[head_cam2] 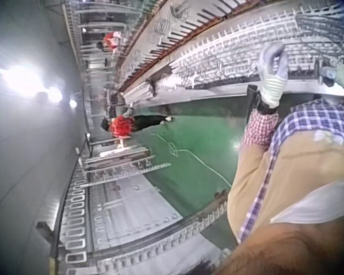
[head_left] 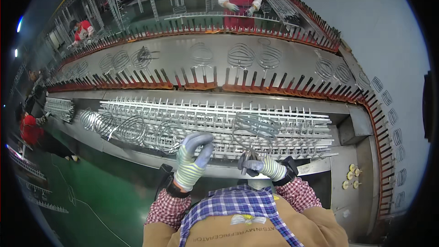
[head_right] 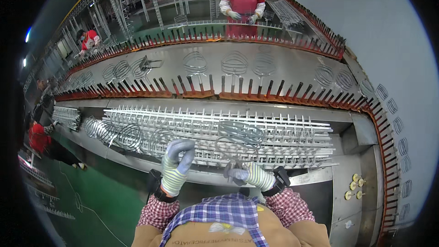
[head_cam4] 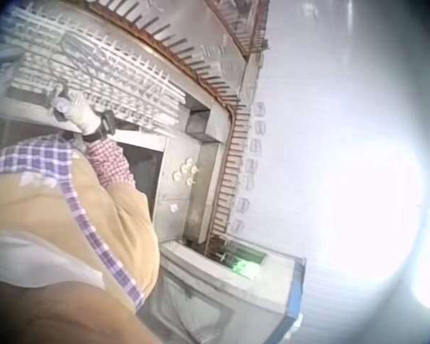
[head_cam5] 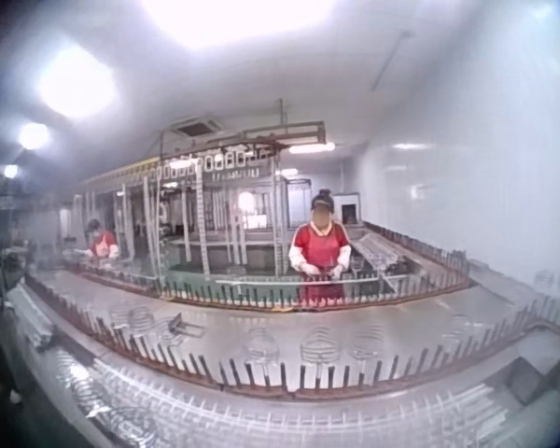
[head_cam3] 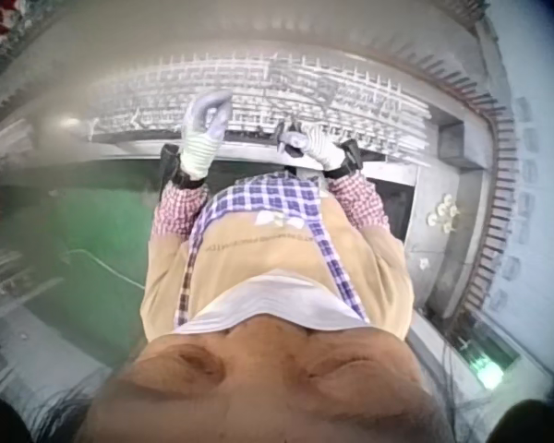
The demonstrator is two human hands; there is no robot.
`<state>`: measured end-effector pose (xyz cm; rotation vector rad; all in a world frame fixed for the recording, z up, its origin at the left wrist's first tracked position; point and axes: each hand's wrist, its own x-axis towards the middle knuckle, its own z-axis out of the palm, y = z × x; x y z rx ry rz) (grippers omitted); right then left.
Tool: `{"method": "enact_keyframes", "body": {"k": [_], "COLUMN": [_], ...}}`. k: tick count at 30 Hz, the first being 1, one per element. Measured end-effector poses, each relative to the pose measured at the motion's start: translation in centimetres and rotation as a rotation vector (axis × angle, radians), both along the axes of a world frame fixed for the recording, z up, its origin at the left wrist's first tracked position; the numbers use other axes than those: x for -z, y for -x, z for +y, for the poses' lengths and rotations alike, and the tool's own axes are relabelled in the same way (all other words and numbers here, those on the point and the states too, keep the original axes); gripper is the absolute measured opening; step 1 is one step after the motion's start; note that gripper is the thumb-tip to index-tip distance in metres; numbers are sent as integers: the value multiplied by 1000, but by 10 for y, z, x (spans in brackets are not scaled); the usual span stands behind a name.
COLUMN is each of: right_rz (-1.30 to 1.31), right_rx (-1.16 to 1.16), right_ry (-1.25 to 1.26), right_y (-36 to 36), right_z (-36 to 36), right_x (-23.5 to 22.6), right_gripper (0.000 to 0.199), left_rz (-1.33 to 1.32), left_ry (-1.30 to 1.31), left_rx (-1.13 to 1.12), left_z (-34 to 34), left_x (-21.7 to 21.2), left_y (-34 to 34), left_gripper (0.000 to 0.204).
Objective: The person attaches metal wire frames onto a metal hanging rack by hand and hangs the loaded rack onto an overhead conveyor line.
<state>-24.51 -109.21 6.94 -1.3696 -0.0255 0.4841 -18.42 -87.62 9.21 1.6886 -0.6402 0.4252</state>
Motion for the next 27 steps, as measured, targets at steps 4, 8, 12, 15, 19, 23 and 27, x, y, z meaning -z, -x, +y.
{"method": "enact_keyframes", "body": {"k": [4, 8, 12, 15, 19, 23, 27], "right_rz": [-65, -99, 6, 7, 35, 15, 88], "right_rx": [-47, -105, -163, -204, -296, -329, -306], "right_ry": [36, 40, 7, -7, 15, 44, -33], "right_y": [14, 20, 20, 18, 13, 9, 7], "right_z": [24, 33, 40, 43, 48, 57, 62], "right_x": [0, 2, -5, -1, -6, -10, -21], "right_gripper": [20, 21, 24, 25, 22, 21, 21], "left_rz": [8, 50, 168, 145, 66, 15, 3], "left_ry": [-23, 48, 156, 226, 219, 281, 315], "left_rx": [133, 255, 248, 267, 180, 50, -43], "left_z": [5, 10, 12, 14, 14, 10, 12], "left_x": [-5, 0, 6, 11, 10, 13, 11], "left_y": [2, 1, 7, 5, 4, 4, 6], "left_gripper": [20, 22, 24, 24, 22, 21, 19]}}
